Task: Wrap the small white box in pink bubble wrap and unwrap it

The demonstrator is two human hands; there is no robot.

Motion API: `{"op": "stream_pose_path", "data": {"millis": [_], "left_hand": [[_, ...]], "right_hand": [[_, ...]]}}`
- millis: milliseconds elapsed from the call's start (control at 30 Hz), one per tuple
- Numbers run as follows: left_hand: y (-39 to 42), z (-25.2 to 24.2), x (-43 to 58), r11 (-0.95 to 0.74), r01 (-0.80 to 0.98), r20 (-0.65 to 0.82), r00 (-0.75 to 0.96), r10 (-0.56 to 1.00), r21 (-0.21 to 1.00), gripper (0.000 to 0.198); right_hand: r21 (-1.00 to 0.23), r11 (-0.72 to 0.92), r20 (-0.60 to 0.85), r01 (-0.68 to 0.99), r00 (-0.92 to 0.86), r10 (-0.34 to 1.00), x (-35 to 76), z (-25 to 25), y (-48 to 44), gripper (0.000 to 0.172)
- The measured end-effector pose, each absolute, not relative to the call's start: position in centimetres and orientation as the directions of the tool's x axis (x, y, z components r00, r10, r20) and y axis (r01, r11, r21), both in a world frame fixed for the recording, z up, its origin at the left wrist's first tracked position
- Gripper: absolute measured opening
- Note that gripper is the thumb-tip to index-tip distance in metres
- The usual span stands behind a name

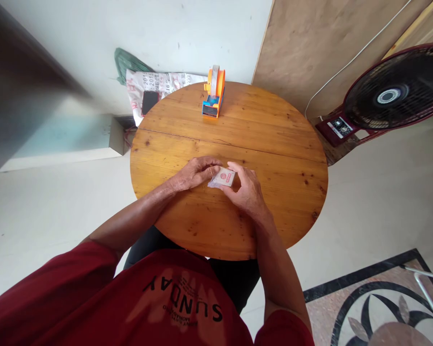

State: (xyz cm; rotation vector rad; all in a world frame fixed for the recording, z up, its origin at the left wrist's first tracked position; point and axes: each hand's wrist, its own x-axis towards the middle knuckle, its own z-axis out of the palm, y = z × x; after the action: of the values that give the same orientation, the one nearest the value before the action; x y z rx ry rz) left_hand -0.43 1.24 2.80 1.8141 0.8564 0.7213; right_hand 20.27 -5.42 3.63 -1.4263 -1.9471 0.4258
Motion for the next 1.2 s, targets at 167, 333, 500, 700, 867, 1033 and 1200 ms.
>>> {"op": "stream_pose_path", "data": {"millis": [167,333,500,700,867,1033,1200], "left_hand": [[1.2,2.1,-0.3,-0.191,0.2,0.073,0.483,0.873,0.961,0.052],[1.2,2.5,-0.2,-0.188,0.245,0.036,0.516,0.856,0.951,0.06],[1.4,3.3,-0.6,-0.25,0.249,0.059,0.589,0.806,0.936,0.063],[1.2,3.6,-0.9,-0.347,0.325,0.053,0.659,0.751,0.88,0.068],[1.1,2.9,-0.6,-0.443,0.388,0.099,0.652,0.752,0.808,0.058],[1.2,2.2,-0.2,-0.455,0.376,0.156,0.608,0.778,0.807,0.055],[1.5,2.1,-0.4,-0.411,0.35,0.132,0.605,0.785,0.841,0.059]], "right_hand": [[-0.622,0.313,0.281,0.717,-0.169,0.945,20.6,3.6,-5.1,0.064],[-0.649,0.244,0.157,0.72,-0.186,0.97,21.0,4.5,-5.2,0.078],[-0.66,0.17,0.075,0.731,-0.161,0.984,21.8,5.1,-5.6,0.086],[-0.606,0.165,0.035,0.778,-0.181,0.983,22.2,4.7,-5.3,0.079],[-0.557,0.166,0.059,0.813,-0.161,0.985,21.8,4.3,-5.1,0.065],[-0.555,0.165,0.103,0.816,-0.129,0.986,21.2,4.0,-5.0,0.062],[-0.57,0.097,0.025,0.816,-0.101,0.995,21.4,3.9,-4.9,0.077]]}}
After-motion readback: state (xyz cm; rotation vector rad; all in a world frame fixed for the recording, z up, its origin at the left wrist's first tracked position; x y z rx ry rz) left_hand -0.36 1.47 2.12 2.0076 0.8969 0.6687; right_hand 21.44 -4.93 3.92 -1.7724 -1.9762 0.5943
